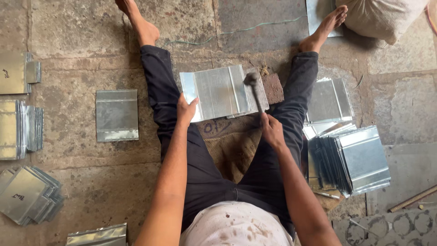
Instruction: The person sits on the floor and uses a hammer to strike a rectangular metal sheet placed on a brick. They repeatedly hit the sheet to flatten or shape it, occasionally adjusting its position with their hands. Stacks of similar metal sheets are visible on the floor nearby.
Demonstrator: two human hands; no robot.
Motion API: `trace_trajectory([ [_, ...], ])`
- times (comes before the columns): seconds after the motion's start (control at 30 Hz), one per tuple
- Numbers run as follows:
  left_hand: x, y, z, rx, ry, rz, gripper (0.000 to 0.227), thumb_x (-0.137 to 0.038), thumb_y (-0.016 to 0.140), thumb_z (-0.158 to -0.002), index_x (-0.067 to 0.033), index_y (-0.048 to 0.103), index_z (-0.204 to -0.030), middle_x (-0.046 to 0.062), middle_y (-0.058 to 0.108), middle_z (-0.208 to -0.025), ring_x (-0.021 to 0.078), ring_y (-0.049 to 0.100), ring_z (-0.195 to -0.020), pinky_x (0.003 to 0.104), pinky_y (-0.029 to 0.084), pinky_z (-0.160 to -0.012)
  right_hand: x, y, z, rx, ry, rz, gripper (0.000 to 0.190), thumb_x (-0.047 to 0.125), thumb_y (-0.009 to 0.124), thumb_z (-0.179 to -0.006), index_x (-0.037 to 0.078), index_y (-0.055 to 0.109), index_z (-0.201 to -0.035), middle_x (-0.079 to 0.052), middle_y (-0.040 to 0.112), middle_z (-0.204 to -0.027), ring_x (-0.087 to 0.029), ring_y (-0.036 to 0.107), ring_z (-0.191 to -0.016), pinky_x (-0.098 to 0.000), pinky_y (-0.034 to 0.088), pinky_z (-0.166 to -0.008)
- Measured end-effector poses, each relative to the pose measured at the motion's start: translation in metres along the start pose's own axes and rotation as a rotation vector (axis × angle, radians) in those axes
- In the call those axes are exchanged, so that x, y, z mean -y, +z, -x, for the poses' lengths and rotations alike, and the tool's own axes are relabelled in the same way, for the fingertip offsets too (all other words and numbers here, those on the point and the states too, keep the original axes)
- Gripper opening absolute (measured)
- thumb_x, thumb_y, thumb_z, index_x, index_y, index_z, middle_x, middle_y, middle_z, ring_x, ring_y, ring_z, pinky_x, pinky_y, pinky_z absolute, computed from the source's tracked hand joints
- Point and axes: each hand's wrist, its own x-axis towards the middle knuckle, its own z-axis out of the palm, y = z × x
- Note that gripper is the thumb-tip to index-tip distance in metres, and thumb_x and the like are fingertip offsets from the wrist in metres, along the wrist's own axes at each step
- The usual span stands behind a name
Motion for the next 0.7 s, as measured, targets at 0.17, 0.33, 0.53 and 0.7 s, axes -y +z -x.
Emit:
trace_trajectory([
  [0.17, 0.012, 0.001, 0.003, -0.008, 0.097, -0.034, 0.046, -0.013, 0.077, -0.087, 0.0043, 0.059, -0.125, 0.023, 0.072, -0.116, 0.0348, 0.069, -0.109, 0.041, 0.053, -0.091, 0.012, -0.001, 0.016, 0.018, 0.181, -0.432, 0.043, 0.038, 0.043, -0.113, 0.005, 0.053, -0.086, -0.001, 0.048, -0.063, -0.011, 0.043, -0.049, -0.0299, 0.034, -0.045],
  [0.33, 0.005, 0.000, 0.007, -0.002, -0.019, 0.034, 0.041, -0.014, 0.075, -0.088, 0.0028, 0.060, -0.122, 0.021, 0.074, -0.112, 0.0331, 0.073, -0.103, 0.039, 0.055, -0.089, -0.009, 0.014, 0.023, -0.053, -0.202, -0.113, 0.046, 0.038, 0.039, -0.117, 0.005, 0.050, -0.087, 0.000, 0.051, -0.062, -0.008, 0.051, -0.053, -0.0266, 0.040, -0.051],
  [0.53, -0.003, -0.003, 0.012, -0.002, 0.051, 0.038, 0.041, -0.013, 0.075, -0.087, 0.0021, 0.060, -0.123, 0.022, 0.074, -0.112, 0.0343, 0.073, -0.105, 0.039, 0.055, -0.088, -0.003, -0.013, 0.027, -0.030, 0.212, -0.122, 0.050, 0.039, 0.042, -0.113, 0.003, 0.058, -0.083, -0.006, 0.052, -0.061, -0.017, 0.049, -0.051, -0.0339, 0.038, -0.048],
  [0.7, 0.009, -0.001, 0.014, 0.002, 0.055, 0.048, 0.042, -0.012, 0.075, -0.086, 0.0014, 0.060, -0.124, 0.022, 0.073, -0.114, 0.0344, 0.072, -0.107, 0.040, 0.054, -0.090, -0.004, 0.014, 0.019, -0.095, -0.082, -0.125, 0.045, 0.038, 0.042, -0.114, 0.002, 0.054, -0.092, -0.004, 0.053, -0.064, -0.014, 0.053, -0.053, -0.0321, 0.042, -0.052],
])
